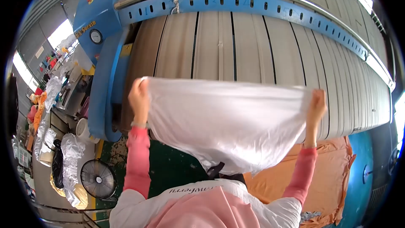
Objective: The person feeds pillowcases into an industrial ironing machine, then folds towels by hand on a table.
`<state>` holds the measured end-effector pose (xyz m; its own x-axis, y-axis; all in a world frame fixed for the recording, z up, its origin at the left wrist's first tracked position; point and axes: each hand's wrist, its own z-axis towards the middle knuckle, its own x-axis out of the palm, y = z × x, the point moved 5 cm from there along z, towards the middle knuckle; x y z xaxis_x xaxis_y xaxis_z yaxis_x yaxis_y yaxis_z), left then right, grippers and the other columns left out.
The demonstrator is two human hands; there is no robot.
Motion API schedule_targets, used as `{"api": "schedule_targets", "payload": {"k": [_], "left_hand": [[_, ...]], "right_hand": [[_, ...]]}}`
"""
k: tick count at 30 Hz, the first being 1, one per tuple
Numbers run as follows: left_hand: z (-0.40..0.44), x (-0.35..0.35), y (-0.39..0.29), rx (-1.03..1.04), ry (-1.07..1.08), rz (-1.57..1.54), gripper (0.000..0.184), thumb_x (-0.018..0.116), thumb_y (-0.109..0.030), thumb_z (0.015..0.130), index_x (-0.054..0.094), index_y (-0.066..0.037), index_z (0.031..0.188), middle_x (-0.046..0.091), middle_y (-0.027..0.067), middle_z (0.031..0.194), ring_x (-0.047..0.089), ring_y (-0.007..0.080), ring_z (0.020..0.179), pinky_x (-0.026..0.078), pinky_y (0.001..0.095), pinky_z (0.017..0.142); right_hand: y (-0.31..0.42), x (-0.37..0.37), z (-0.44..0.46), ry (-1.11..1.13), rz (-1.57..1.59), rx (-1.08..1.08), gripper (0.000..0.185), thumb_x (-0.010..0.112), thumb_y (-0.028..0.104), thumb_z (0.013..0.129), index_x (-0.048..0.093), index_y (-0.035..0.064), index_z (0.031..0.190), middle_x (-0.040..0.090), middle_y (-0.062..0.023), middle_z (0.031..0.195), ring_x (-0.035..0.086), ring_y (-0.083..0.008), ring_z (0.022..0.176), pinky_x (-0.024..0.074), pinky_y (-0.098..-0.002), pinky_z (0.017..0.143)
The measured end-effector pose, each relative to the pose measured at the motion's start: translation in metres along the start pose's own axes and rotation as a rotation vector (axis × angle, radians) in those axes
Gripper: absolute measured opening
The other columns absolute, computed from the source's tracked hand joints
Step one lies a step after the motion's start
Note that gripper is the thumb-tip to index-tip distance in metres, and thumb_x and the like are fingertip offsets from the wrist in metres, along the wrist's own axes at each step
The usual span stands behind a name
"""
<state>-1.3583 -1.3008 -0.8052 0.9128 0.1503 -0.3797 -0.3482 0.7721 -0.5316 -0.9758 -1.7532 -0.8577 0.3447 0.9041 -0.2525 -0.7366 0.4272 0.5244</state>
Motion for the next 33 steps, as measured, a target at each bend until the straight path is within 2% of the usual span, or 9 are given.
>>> {"api": "schedule_targets", "payload": {"k": [4,14,17,20,22,23,26,27,33], "left_hand": [[0.072,0.118,0.008,0.083,0.096,0.334,0.017,0.047,-0.026,0.095,0.054,-0.011,0.095,0.064,0.0139,0.085,0.062,0.0384,0.077,0.047,0.0487,0.062],[0.193,0.230,0.005,0.160,0.000,0.658,0.013,0.054,-0.025,0.090,0.057,-0.013,0.091,0.060,0.0106,0.095,0.063,0.0329,0.085,0.046,0.0469,0.071],[0.208,0.237,-0.002,0.129,-0.028,0.721,0.014,0.060,-0.025,0.086,0.058,-0.015,0.094,0.058,0.0108,0.101,0.059,0.0304,0.097,0.042,0.0458,0.078],[0.202,0.233,-0.036,0.234,-0.032,0.823,0.022,0.061,-0.028,0.086,0.057,-0.013,0.102,0.056,0.0118,0.103,0.055,0.0307,0.102,0.041,0.0455,0.078],[0.190,0.245,-0.051,0.293,0.179,0.627,0.038,0.056,-0.039,0.089,0.052,-0.012,0.116,0.053,0.0105,0.117,0.049,0.0300,0.113,0.039,0.0482,0.086],[0.186,0.257,-0.048,0.304,0.283,0.539,0.043,0.053,-0.042,0.090,0.051,-0.012,0.120,0.051,0.0103,0.123,0.047,0.0302,0.117,0.038,0.0495,0.090],[0.185,0.285,-0.014,0.245,0.347,0.572,0.065,0.038,-0.059,0.091,0.038,-0.015,0.139,0.033,0.0089,0.147,0.030,0.0285,0.136,0.023,0.0548,0.107],[0.191,0.283,-0.010,0.187,0.352,0.578,0.068,0.036,-0.061,0.091,0.035,-0.015,0.142,0.030,0.0091,0.149,0.027,0.0285,0.138,0.020,0.0551,0.109],[0.219,0.294,-0.001,0.056,0.458,0.577,0.079,0.028,-0.068,0.089,0.026,-0.014,0.147,0.023,0.0091,0.153,0.017,0.0254,0.143,0.011,0.0549,0.112]], "right_hand": [[-0.051,0.119,0.063,0.139,-0.413,0.042,0.017,0.047,0.030,0.096,0.050,0.0134,0.094,0.064,-0.0148,0.080,0.061,-0.0385,0.069,0.0467,-0.0460,0.056],[-0.073,0.250,0.203,0.149,-0.523,-0.014,0.020,0.051,0.035,0.092,0.053,0.0148,0.094,0.066,-0.0127,0.079,0.063,-0.0383,0.073,0.0477,-0.0478,0.057],[-0.077,0.259,0.218,0.266,-0.540,0.168,0.019,0.057,0.032,0.089,0.057,0.0150,0.097,0.066,-0.0119,0.087,0.063,-0.0351,0.083,0.0486,-0.0461,0.067],[-0.038,0.245,0.204,-0.051,-0.615,-0.186,0.024,0.062,0.028,0.085,0.060,0.0122,0.102,0.062,-0.0101,0.104,0.058,-0.0290,0.102,0.0446,-0.0451,0.083],[-0.026,0.254,0.196,0.190,-0.441,-0.271,0.035,0.067,0.024,0.080,0.058,0.0080,0.110,0.054,-0.0068,0.116,0.049,-0.0223,0.113,0.0383,-0.0441,0.093],[-0.035,0.268,0.195,0.391,-0.368,-0.388,0.052,0.059,0.038,0.086,0.049,0.0079,0.128,0.047,-0.0094,0.134,0.041,-0.0252,0.126,0.0323,-0.0464,0.103],[-0.052,0.283,0.191,0.516,-0.436,-0.189,0.073,0.044,0.057,0.090,0.030,0.0099,0.145,0.030,-0.0104,0.149,0.024,-0.0260,0.140,0.0171,-0.0480,0.113],[-0.059,0.285,0.199,0.650,-0.467,-0.101,0.086,0.027,0.070,0.088,0.017,0.0109,0.149,0.015,-0.0085,0.156,0.010,-0.0248,0.144,0.0050,-0.0486,0.115],[-0.064,0.306,0.219,0.650,-0.490,-0.073,0.088,0.025,0.072,0.087,0.020,0.0102,0.149,0.016,-0.0078,0.156,0.010,-0.0245,0.144,0.0014,-0.0511,0.115]]}}
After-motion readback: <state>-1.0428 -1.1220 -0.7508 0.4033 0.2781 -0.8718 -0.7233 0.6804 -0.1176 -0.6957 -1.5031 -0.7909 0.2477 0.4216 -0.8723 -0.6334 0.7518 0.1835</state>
